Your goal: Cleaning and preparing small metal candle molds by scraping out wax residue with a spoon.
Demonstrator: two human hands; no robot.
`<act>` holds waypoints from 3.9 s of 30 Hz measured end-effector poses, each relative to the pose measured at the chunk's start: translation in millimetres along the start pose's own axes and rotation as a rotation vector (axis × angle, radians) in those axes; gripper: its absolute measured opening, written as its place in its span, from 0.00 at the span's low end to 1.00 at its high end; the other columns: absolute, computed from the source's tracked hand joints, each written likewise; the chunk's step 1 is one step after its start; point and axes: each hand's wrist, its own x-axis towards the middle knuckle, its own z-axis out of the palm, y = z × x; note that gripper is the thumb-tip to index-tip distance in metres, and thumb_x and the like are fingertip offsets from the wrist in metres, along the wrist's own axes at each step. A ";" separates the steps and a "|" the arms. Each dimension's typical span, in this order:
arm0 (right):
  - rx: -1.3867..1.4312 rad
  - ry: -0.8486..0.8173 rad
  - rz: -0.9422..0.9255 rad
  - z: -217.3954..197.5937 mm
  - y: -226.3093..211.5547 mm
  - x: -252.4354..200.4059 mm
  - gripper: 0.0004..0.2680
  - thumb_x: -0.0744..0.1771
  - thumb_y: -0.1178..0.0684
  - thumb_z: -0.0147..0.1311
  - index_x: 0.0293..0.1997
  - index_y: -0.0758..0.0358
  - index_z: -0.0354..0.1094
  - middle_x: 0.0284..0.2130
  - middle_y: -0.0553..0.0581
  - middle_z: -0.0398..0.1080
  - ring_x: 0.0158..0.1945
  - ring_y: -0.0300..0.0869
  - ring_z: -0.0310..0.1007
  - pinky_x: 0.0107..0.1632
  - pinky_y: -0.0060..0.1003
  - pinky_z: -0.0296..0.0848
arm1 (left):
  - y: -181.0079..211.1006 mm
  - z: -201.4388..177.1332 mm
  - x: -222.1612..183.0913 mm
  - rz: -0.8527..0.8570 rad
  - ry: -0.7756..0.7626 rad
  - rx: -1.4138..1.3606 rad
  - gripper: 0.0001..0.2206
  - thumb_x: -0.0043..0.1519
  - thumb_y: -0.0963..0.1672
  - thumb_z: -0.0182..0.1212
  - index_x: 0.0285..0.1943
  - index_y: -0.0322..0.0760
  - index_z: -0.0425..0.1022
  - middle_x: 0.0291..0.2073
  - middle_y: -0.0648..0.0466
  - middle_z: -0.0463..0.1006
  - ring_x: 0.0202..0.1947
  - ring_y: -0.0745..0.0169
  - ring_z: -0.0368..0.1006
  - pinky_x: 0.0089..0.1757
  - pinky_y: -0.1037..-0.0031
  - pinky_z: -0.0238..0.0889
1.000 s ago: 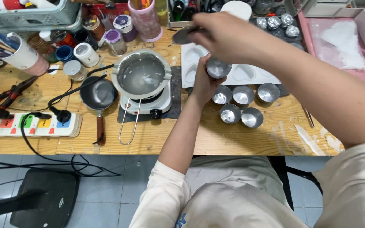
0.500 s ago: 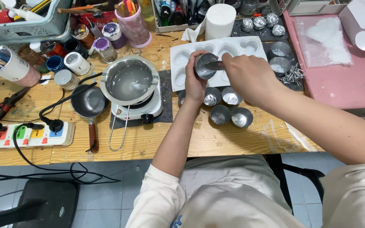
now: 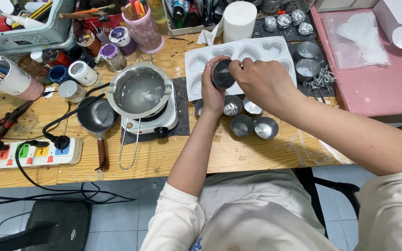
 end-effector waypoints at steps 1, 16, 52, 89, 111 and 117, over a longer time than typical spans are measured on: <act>0.000 -0.001 0.001 -2.9 0.8 -2.8 0.09 0.63 0.61 0.55 0.46 0.68 0.67 0.27 0.58 0.74 0.25 0.49 0.79 0.21 0.39 0.73 | 2.2 1.2 1.2 -0.001 -0.001 0.000 0.23 0.77 0.52 0.33 0.60 0.34 0.71 0.50 0.50 0.76 0.53 0.63 0.73 0.54 0.71 0.67; -0.011 0.003 0.229 24.6 -32.2 1.1 0.02 0.65 0.58 0.51 0.38 0.63 0.65 0.23 0.60 0.75 0.24 0.49 0.80 0.23 0.41 0.75 | -4.4 -0.6 -5.4 0.173 0.013 0.072 0.22 0.75 0.53 0.32 0.58 0.36 0.68 0.49 0.47 0.77 0.52 0.58 0.74 0.54 0.68 0.67; 0.093 -0.158 -0.135 52.5 -1.5 18.2 0.04 0.63 0.57 0.57 0.34 0.67 0.70 0.21 0.61 0.75 0.26 0.52 0.80 0.26 0.43 0.76 | 2.2 -30.5 9.0 -0.104 -0.046 0.323 0.22 0.70 0.49 0.37 0.38 0.31 0.76 0.29 0.53 0.75 0.32 0.65 0.68 0.36 0.74 0.66; 0.563 -0.545 0.144 3.3 -26.4 111.9 0.22 0.70 0.32 0.44 0.36 0.65 0.74 0.22 0.59 0.70 0.23 0.47 0.71 0.28 0.45 0.70 | -34.6 -53.7 21.0 -0.446 0.121 0.261 0.22 0.72 0.52 0.34 0.42 0.34 0.71 0.25 0.51 0.76 0.18 0.67 0.65 0.22 0.76 0.55; 0.514 0.030 0.048 -46.7 26.6 34.8 0.06 0.73 0.52 0.53 0.46 0.65 0.69 0.28 0.66 0.72 0.34 0.63 0.74 0.36 0.55 0.68 | 23.5 -9.9 3.4 -0.228 -0.223 -0.147 0.22 0.71 0.53 0.33 0.56 0.40 0.70 0.34 0.51 0.78 0.26 0.72 0.63 0.25 0.78 0.47; 0.268 0.055 0.152 -46.1 17.9 -8.3 0.06 0.70 0.53 0.54 0.39 0.64 0.72 0.29 0.64 0.75 0.30 0.59 0.75 0.31 0.52 0.71 | 21.5 -9.0 1.8 -0.142 -0.218 -0.053 0.21 0.69 0.53 0.33 0.56 0.42 0.69 0.36 0.51 0.79 0.26 0.74 0.66 0.23 0.80 0.47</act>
